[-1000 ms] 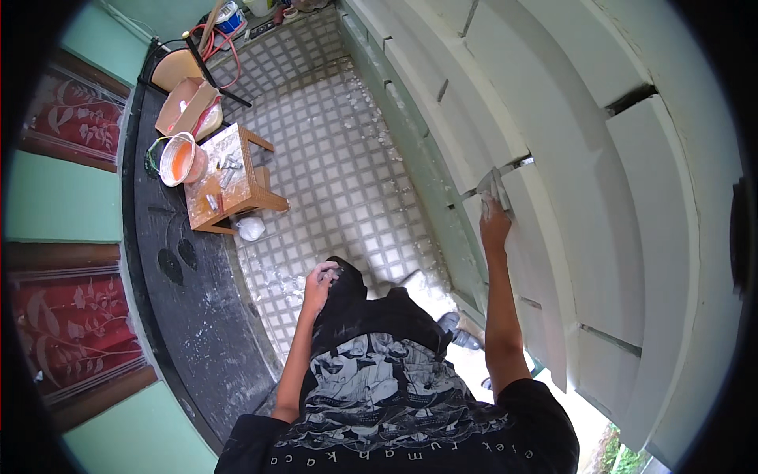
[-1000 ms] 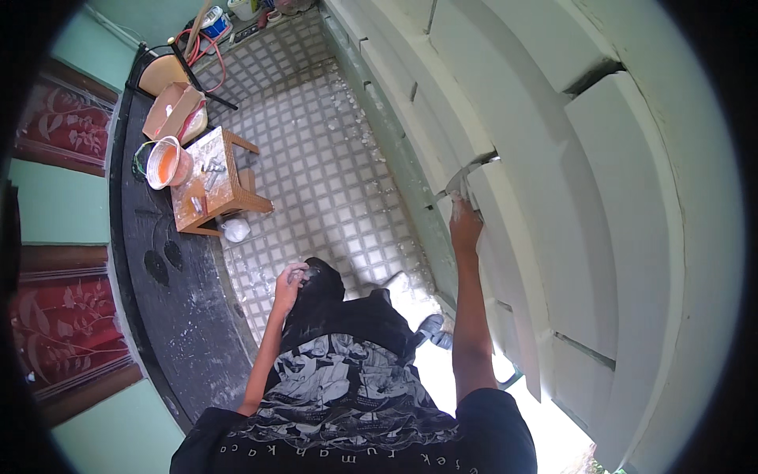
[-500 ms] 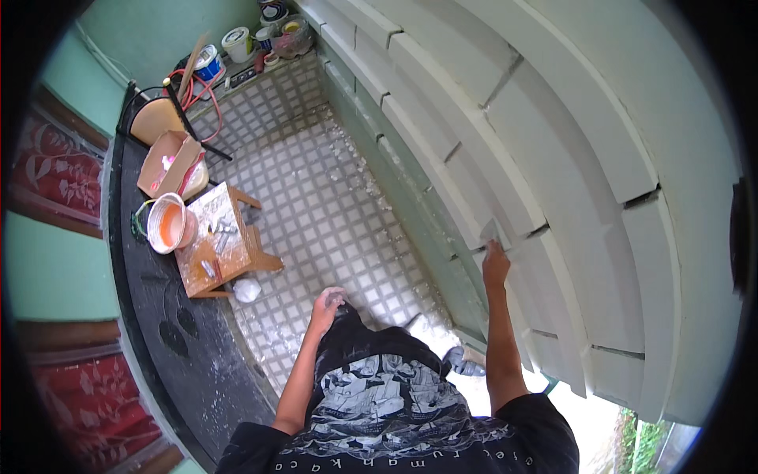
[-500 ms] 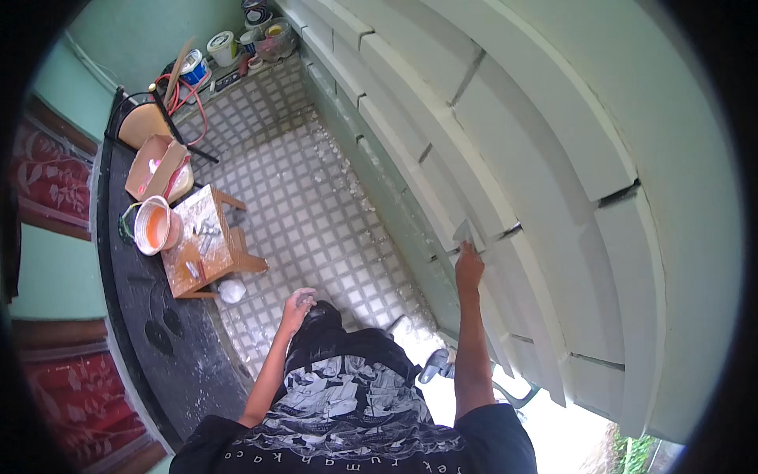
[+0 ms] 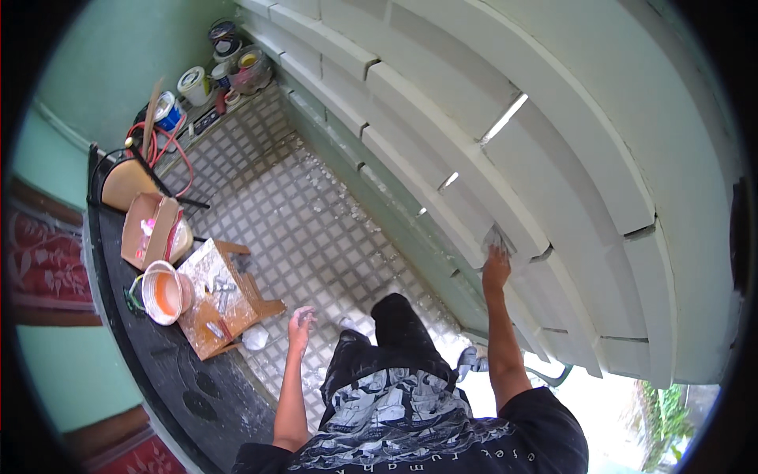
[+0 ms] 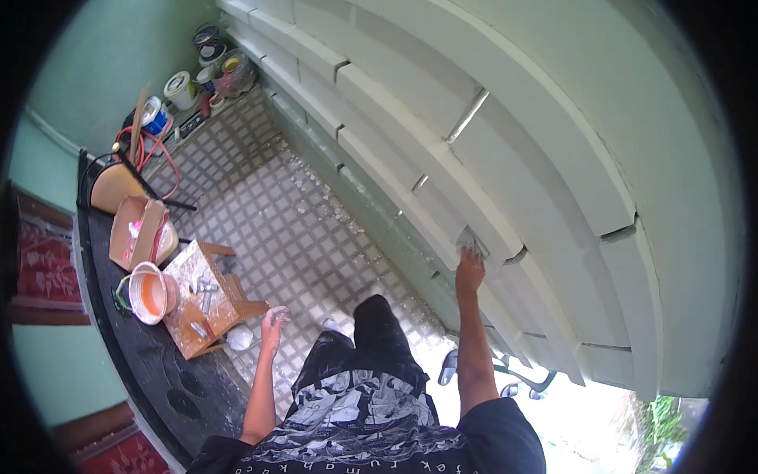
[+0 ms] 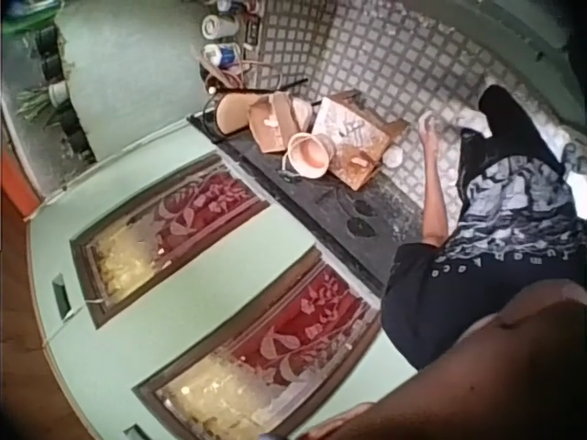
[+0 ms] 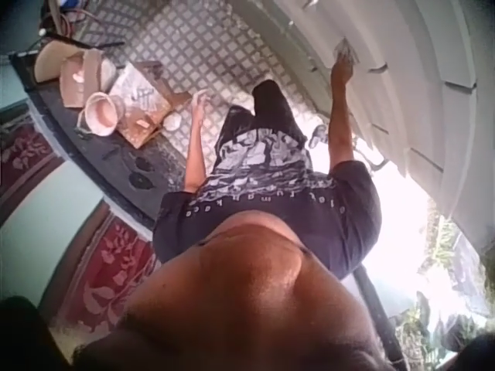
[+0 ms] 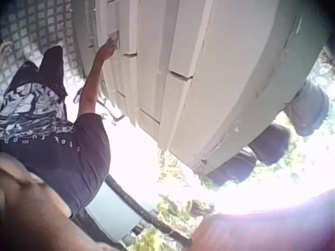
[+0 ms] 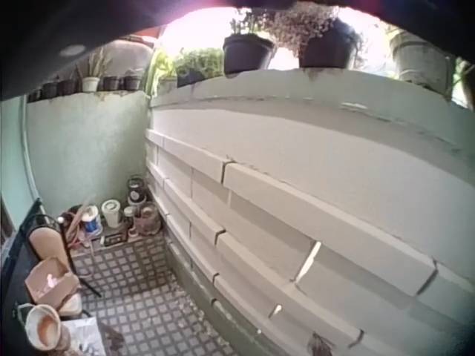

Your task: Applying and smoothing wall filler or plaster onto a textured exterior wall using a small scraper or cloth.

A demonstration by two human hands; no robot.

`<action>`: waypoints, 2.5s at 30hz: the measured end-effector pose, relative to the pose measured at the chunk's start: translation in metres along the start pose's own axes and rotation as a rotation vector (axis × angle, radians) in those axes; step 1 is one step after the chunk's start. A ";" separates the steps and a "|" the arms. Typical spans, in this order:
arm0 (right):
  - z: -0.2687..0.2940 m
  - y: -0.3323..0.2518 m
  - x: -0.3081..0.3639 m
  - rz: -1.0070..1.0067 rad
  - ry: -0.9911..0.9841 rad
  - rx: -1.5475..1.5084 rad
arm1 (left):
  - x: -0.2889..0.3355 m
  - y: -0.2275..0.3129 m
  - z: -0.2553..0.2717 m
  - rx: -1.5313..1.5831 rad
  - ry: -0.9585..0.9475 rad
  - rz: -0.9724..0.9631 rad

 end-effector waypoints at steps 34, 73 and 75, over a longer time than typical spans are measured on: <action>-0.037 -0.150 -0.096 -0.267 -0.021 -0.317 | -0.271 0.209 -0.106 -0.318 -0.477 0.007; -0.040 -0.176 -0.106 -0.510 0.096 -0.409 | -0.291 0.264 -0.145 -0.450 -0.664 -0.249; -0.003 -0.175 -0.116 -0.317 0.304 -0.239 | -0.269 0.298 -0.163 -0.380 -0.648 -0.491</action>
Point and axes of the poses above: each hand's wrist, its own x-axis away from the middle knuckle, its own z-axis out of the back of the hand, y = z × x, the point moved 4 cm from there along -x, towards the middle knuckle, and after that the axes turned 10 degrees about z, right-handed, at the moved point
